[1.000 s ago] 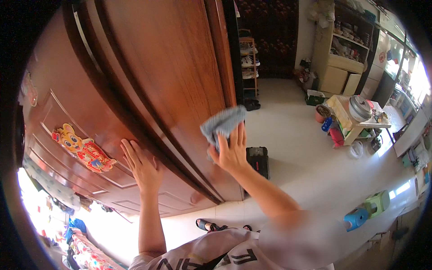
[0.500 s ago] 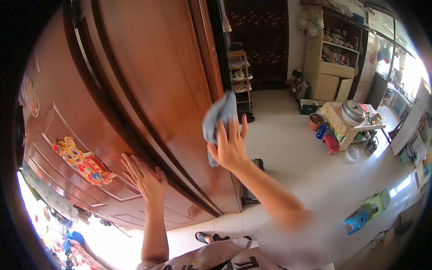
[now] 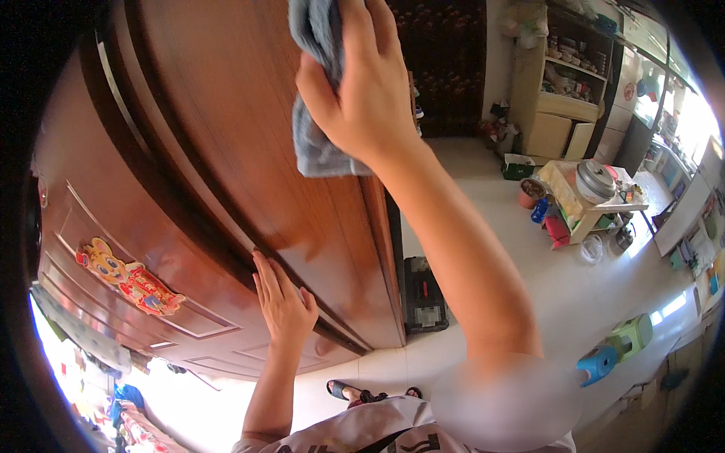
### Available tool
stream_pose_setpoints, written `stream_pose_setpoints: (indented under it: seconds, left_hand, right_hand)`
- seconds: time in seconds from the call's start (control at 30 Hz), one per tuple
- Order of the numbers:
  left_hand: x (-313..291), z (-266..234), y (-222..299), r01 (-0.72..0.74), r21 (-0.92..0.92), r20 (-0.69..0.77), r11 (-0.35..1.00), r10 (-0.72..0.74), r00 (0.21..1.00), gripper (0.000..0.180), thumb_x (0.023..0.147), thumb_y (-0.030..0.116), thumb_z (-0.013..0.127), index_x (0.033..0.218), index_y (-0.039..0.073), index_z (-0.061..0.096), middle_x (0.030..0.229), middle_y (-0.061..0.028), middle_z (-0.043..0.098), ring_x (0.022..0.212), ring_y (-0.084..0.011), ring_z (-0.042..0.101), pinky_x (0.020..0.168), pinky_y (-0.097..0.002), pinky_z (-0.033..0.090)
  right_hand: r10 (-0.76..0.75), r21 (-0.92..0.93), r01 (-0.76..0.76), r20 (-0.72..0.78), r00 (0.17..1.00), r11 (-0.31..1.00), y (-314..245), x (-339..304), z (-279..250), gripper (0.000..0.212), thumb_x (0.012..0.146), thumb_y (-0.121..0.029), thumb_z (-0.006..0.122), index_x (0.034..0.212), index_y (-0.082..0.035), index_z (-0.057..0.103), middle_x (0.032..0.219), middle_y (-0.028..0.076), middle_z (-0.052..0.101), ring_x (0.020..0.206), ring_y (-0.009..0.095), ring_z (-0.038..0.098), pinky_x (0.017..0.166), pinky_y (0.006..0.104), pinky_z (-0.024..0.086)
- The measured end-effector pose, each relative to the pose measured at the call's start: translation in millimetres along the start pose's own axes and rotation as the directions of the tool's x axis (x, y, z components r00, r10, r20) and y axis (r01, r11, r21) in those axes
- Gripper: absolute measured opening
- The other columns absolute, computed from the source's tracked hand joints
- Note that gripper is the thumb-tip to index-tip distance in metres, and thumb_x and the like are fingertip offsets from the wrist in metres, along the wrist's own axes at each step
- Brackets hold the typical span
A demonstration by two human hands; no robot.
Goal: The person wipes a wooden door with a gray cloth, moving from the edge to the center and around a decorative tiger sticker. The person uses both hands to wipe different sections of the door surface.
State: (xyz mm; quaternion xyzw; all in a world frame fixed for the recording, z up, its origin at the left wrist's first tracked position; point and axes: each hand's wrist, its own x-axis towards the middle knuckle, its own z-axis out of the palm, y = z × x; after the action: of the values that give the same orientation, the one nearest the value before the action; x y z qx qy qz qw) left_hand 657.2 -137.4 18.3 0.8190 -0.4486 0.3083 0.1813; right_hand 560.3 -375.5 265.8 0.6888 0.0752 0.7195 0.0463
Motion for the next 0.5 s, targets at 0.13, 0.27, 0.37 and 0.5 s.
stream_pose_setpoints:
  seconds: [0.13,0.27,0.37,0.5]
  left_hand:
    - [2,-1,2,0.015,0.023,0.009,1.000,-0.015,1.000,0.077,0.077,0.012,0.064,0.142,-0.021,0.038,0.161,-0.0353,0.022,0.150,-0.0462,0.028,0.120,-0.0536,0.031]
    - [4,-1,5,0.025,0.021,-0.001,0.999,-0.025,1.000,0.079,0.076,0.011,0.065,0.142,-0.022,0.038,0.160,-0.0364,0.022,0.149,-0.0475,0.028,0.120,-0.0538,0.030]
    - [4,-1,6,0.038,-0.013,0.012,0.999,-0.038,0.999,0.078,0.076,0.009,0.064,0.143,-0.021,0.037,0.161,-0.0376,0.018,0.150,-0.0501,0.025,0.120,-0.0566,0.028]
    - [4,-4,8,0.019,-0.020,-0.012,1.000,-0.019,1.000,0.079,0.076,0.010,0.065,0.143,-0.021,0.037,0.161,-0.0365,0.019,0.150,-0.0484,0.027,0.120,-0.0555,0.029]
  right_hand:
    - [0.022,0.040,-0.020,-0.061,0.998,0.999,-5,-66,-1,0.070,0.087,-0.018,0.066,0.147,0.007,0.041,0.145,0.037,0.043,0.132,0.056,0.046,0.109,0.0534,0.042]
    - [0.154,0.053,-0.155,0.028,0.988,0.987,-31,-147,-8,0.064,0.088,-0.016,0.066,0.141,0.012,0.042,0.144,0.037,0.044,0.131,0.056,0.046,0.110,0.0567,0.038]
    - [0.284,-0.002,-0.284,0.082,0.955,0.959,-59,-214,-11,0.061,0.087,-0.013,0.070,0.136,0.011,0.044,0.138,0.036,0.048,0.125,0.057,0.048,0.107,0.0596,0.039]
    - [0.429,-0.147,-0.407,0.178,0.886,0.902,-94,-311,-17,0.066,0.082,-0.013,0.076,0.133,0.012,0.043,0.129,0.038,0.048,0.113,0.057,0.051,0.100,0.0615,0.042]
